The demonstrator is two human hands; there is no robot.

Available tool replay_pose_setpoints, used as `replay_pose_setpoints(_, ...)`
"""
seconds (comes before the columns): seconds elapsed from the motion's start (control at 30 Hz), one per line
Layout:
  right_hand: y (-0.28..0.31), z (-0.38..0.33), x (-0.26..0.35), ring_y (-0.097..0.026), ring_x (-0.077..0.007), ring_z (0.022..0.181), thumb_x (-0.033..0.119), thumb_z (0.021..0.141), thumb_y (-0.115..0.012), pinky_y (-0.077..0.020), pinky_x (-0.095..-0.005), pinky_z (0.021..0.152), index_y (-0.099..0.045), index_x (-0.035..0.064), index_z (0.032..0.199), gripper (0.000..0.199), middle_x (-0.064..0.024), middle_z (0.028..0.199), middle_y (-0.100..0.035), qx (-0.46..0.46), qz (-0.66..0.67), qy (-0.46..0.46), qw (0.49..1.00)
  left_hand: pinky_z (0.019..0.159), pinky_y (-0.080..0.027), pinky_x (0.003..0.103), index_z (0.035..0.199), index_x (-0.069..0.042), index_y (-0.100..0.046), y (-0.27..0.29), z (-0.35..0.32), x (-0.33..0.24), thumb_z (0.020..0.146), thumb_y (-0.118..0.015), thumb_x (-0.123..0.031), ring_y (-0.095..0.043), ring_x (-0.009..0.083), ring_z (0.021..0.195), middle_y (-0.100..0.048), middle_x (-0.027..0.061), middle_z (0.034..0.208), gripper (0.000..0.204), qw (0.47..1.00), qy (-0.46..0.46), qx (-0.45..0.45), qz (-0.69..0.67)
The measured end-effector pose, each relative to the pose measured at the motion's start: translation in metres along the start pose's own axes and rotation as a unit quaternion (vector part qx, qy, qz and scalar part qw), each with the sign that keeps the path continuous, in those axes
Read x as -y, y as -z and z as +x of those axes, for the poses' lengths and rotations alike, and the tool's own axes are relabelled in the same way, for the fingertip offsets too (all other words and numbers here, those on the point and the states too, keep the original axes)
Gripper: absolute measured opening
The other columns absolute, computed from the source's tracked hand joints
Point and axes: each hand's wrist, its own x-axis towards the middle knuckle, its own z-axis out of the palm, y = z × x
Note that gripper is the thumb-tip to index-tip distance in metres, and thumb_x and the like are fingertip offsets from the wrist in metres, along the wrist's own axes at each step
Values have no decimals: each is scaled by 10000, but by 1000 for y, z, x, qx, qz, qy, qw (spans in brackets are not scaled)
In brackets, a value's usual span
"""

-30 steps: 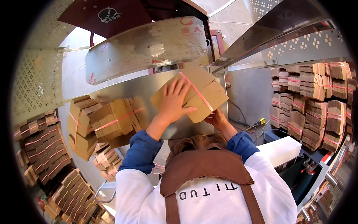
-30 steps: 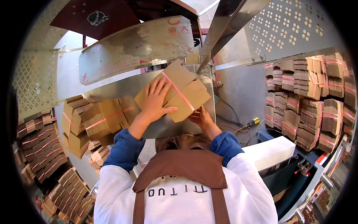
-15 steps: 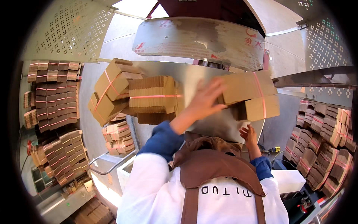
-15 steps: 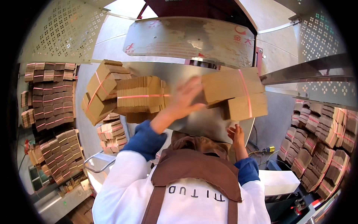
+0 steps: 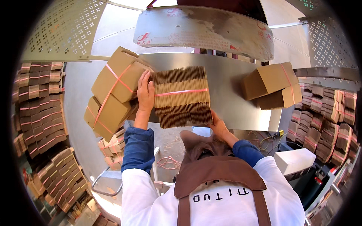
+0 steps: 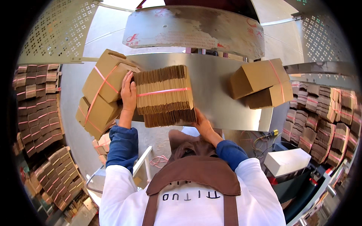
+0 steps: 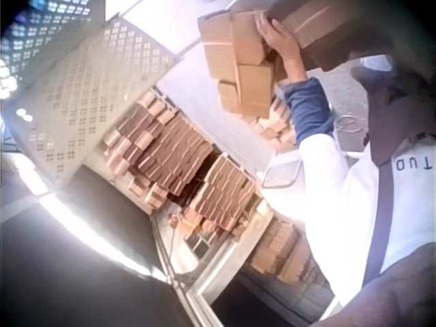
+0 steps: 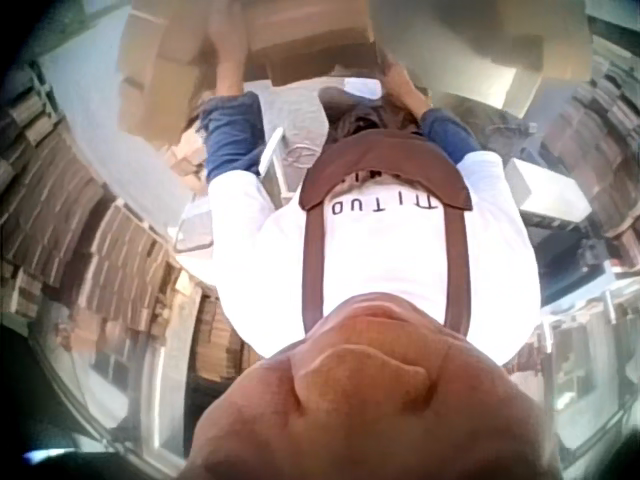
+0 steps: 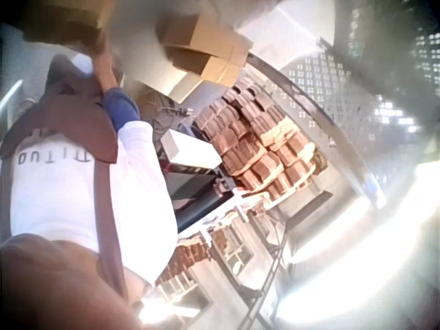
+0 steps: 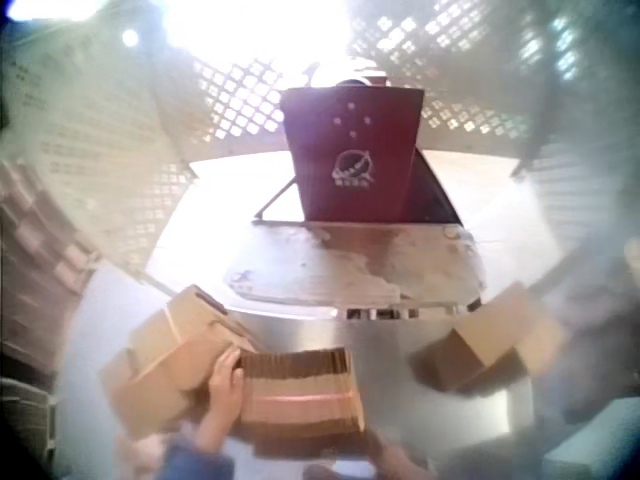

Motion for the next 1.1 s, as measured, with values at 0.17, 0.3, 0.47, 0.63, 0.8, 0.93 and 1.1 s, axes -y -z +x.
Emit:
replay_pose_setpoints(0.17,-1,1,-23,-610,-380,1001,169,947,-531,-482,-412,851,-487,44,1282,361,-213,1101,-634,-7,-67,22,997,1050,-378,387,1292,7,-480,-42,17,-3,988,-482,-175,-490,306,1255,-495,174,1377,354,975,36,29,-216)
replay_pose_setpoints(0.3,25,-5,-20,-613,-393,905,226,975,-478,-481,-420,810,-564,21,1146,281,-199,953,-655,-56,-57,-87,993,1024,-387,339,1330,-6,-452,-84,48,-9,1009,-465,-224,-504,228,1215,-517,128,1354,389,951,72,64,-293)
replay_pose_setpoints(0.47,56,7,31,-577,-334,817,249,994,-460,-461,-410,784,-558,27,1165,297,-212,903,-622,-145,-32,-109,983,966,-437,338,1275,-29,-544,-135,57,30,1018,-378,-466,-560,217,1107,-600,90,1202,534,764,382,76,-514)
replay_pose_setpoints(0.63,53,6,15,-553,-352,836,252,993,-469,-450,-405,796,-549,24,1169,299,-217,909,-601,-216,15,-31,976,922,-477,360,1250,-1,-534,-145,53,9,968,-365,-615,-584,227,1049,-603,97,1168,696,749,364,95,-545)
replay_pose_setpoints(0.8,49,4,7,-586,-395,835,255,996,-455,-463,-427,782,-566,6,1050,278,-221,852,-603,-210,-20,-87,974,931,-466,349,1244,21,-538,-134,43,14,963,-316,-647,-580,229,1060,-595,116,1200,758,824,324,76,-458)
replay_pose_setpoints(0.93,60,-10,2,-623,-350,774,284,1007,-440,-486,-412,738,-562,-7,991,315,-206,818,-628,-211,-37,-92,972,916,-441,318,1248,33,-538,-105,42,-16,980,-338,-598,-568,205,1033,-607,100,1160,714,919,252,120,-277)
replay_pose_setpoints(1.1,92,-33,24,-627,-241,715,346,1029,-407,-508,-360,672,-573,-12,1099,401,-131,806,-646,-165,81,-91,979,740,-413,240,1162,-12,-573,-53,39,-51,940,-564,-250,-480,105,815,-553,-1,922,326,942,120,226,-216)
